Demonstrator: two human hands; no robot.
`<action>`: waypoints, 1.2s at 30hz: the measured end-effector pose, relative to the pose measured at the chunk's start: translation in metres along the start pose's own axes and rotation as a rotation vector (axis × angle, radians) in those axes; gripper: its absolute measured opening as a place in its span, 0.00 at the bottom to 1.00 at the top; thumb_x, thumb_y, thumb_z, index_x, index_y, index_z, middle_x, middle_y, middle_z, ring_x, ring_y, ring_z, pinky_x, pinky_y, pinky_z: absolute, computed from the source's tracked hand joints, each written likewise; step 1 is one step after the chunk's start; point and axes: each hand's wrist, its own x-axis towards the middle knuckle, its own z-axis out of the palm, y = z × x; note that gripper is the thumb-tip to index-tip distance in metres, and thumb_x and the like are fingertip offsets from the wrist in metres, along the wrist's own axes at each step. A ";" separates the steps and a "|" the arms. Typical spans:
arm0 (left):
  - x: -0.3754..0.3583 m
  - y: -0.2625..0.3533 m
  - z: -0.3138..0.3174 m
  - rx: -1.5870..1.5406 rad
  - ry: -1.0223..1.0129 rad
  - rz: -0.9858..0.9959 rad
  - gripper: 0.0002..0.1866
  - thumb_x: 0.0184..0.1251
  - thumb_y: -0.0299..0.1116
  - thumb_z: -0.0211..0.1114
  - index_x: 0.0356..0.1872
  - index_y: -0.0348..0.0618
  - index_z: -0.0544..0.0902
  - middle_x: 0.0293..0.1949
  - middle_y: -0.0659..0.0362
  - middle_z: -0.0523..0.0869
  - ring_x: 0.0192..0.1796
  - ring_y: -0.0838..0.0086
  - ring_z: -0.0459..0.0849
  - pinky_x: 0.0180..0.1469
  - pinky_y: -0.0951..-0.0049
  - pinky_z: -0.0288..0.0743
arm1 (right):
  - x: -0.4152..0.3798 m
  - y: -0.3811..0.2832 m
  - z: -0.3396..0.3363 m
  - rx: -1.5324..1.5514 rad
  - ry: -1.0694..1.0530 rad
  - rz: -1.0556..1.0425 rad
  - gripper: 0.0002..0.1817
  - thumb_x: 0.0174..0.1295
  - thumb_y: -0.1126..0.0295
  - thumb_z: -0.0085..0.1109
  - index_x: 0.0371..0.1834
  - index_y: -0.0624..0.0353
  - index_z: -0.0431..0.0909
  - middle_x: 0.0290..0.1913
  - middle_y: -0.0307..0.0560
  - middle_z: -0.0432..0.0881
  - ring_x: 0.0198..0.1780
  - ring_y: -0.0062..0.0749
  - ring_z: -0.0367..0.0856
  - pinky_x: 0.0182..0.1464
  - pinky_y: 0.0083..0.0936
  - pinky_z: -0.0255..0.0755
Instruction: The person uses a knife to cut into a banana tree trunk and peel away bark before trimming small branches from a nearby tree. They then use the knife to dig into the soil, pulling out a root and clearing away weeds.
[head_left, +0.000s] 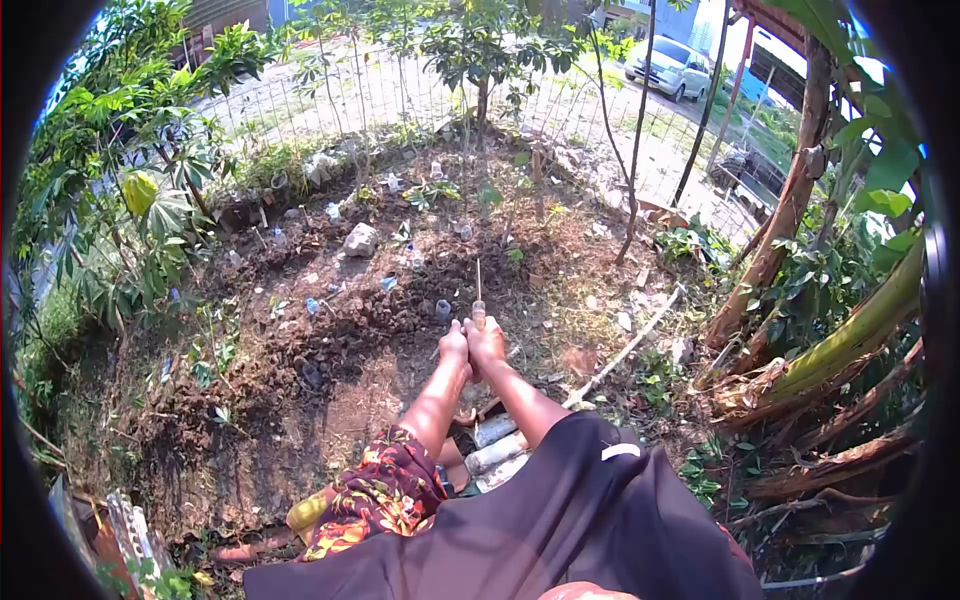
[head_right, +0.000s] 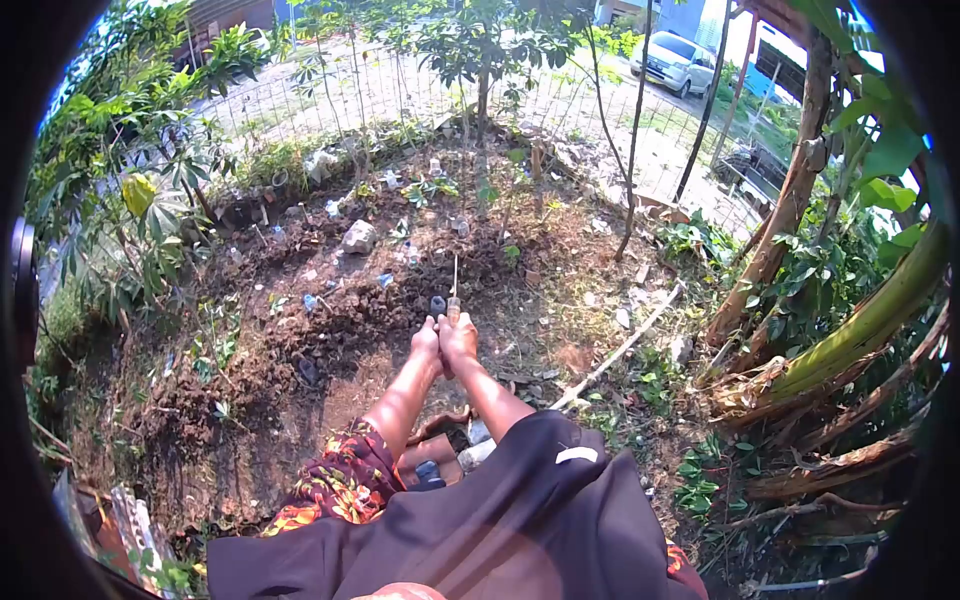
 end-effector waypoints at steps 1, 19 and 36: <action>0.014 0.013 -0.002 0.037 -0.030 0.012 0.20 0.67 0.47 0.40 0.36 0.41 0.74 0.32 0.55 0.78 0.35 0.67 0.76 0.38 0.63 0.72 | 0.012 -0.005 0.012 0.054 -0.030 -0.012 0.20 0.49 0.56 0.57 0.30 0.65 0.72 0.30 0.59 0.78 0.35 0.45 0.78 0.39 0.36 0.69; 0.183 0.125 0.016 0.057 0.111 0.077 0.21 0.65 0.46 0.43 0.38 0.34 0.72 0.34 0.53 0.77 0.36 0.65 0.75 0.39 0.62 0.70 | 0.153 -0.059 0.123 -0.033 -0.112 0.009 0.21 0.50 0.53 0.55 0.33 0.62 0.69 0.35 0.59 0.76 0.39 0.50 0.75 0.41 0.40 0.66; 0.470 0.136 0.260 0.099 -0.190 -0.115 0.16 0.66 0.39 0.37 0.28 0.44 0.72 0.28 0.58 0.76 0.31 0.68 0.75 0.37 0.66 0.71 | 0.516 -0.054 0.092 0.022 0.125 0.084 0.21 0.49 0.57 0.55 0.35 0.66 0.70 0.36 0.65 0.76 0.41 0.56 0.75 0.44 0.40 0.67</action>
